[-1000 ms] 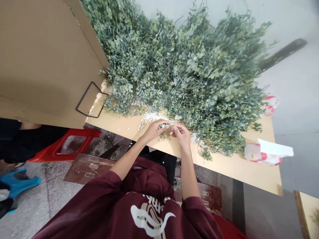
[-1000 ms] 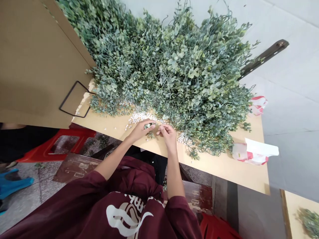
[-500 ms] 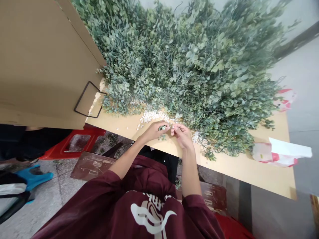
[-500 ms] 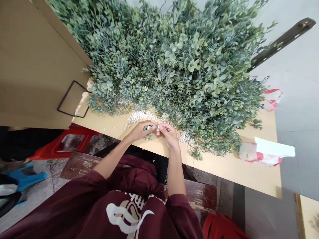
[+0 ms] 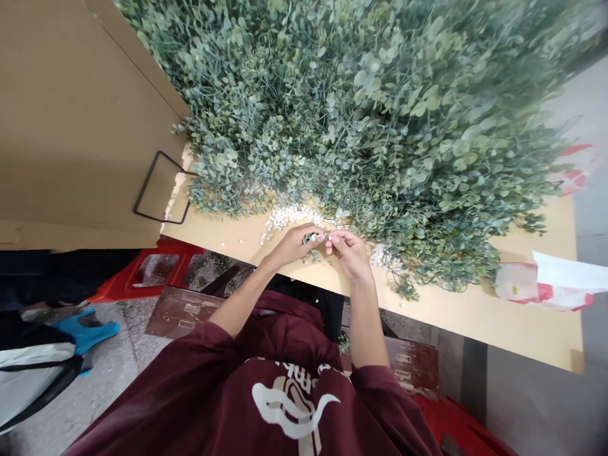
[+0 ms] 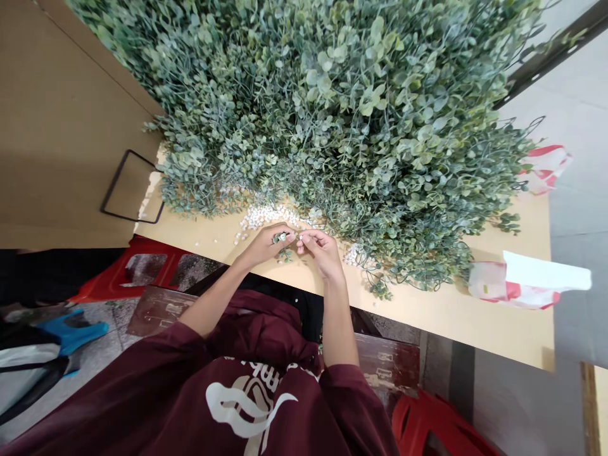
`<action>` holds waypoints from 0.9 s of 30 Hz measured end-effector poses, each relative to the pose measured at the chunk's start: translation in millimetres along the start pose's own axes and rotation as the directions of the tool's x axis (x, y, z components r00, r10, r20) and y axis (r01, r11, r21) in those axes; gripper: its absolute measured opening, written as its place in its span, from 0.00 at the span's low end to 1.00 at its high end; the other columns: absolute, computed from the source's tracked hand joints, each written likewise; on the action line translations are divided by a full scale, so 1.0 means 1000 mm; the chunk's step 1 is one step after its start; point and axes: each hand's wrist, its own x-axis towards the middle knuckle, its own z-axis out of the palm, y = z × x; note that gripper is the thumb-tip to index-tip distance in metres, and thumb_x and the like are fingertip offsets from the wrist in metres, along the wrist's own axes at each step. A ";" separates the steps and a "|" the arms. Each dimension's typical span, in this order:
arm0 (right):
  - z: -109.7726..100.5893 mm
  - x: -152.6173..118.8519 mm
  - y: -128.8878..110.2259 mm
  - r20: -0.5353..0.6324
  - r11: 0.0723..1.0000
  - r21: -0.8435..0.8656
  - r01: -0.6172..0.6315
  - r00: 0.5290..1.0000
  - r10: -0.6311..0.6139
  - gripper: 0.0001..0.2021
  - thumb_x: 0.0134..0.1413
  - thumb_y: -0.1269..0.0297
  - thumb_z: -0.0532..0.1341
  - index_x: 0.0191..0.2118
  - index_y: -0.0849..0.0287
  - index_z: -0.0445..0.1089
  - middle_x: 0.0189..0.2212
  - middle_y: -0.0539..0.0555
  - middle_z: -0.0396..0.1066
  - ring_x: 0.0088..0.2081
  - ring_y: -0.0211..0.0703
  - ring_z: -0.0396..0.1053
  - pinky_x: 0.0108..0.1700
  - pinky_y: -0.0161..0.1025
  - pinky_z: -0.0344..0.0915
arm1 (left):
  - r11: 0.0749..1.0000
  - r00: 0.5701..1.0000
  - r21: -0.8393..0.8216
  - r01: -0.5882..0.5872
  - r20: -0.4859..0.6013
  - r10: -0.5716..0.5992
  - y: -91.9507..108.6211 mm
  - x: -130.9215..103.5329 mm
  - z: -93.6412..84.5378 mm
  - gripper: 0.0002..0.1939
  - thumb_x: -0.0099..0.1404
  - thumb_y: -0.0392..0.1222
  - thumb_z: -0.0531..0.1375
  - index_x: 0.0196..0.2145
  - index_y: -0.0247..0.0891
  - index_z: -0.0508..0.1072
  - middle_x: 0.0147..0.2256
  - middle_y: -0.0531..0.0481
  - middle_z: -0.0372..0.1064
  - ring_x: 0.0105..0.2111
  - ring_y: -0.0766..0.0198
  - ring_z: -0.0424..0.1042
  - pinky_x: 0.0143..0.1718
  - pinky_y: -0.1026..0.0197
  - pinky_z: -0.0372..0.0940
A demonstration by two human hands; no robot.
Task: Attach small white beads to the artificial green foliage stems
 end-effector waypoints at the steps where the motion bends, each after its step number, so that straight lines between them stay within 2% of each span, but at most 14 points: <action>1: 0.000 0.000 0.000 0.003 1.000 -0.002 0.001 1.000 -0.001 0.10 0.47 0.57 0.69 0.34 0.56 0.75 0.24 0.49 0.72 0.24 0.36 0.68 0.32 0.37 0.68 | 1.000 1.000 0.000 -0.005 0.002 0.005 0.000 0.000 0.000 0.17 0.69 0.52 0.53 0.36 0.36 0.74 0.34 0.46 0.71 0.36 0.63 0.70 0.41 0.62 0.63; 18: -0.003 0.002 0.003 0.095 0.999 -0.047 0.027 0.995 -0.022 0.08 0.50 0.58 0.68 0.34 0.56 0.74 0.25 0.49 0.71 0.25 0.35 0.67 0.32 0.36 0.66 | 1.000 0.999 0.013 -0.010 0.048 0.010 -0.001 0.001 -0.001 0.19 0.69 0.53 0.52 0.38 0.36 0.75 0.36 0.45 0.72 0.37 0.62 0.70 0.41 0.62 0.63; 27: -0.002 0.002 0.005 0.092 0.994 -0.093 0.050 0.995 -0.042 0.10 0.51 0.56 0.67 0.34 0.56 0.73 0.25 0.49 0.70 0.26 0.35 0.67 0.31 0.34 0.64 | 1.000 0.998 0.028 -0.016 0.064 0.014 -0.003 0.001 -0.002 0.19 0.69 0.53 0.52 0.37 0.36 0.74 0.35 0.46 0.72 0.36 0.63 0.70 0.40 0.62 0.63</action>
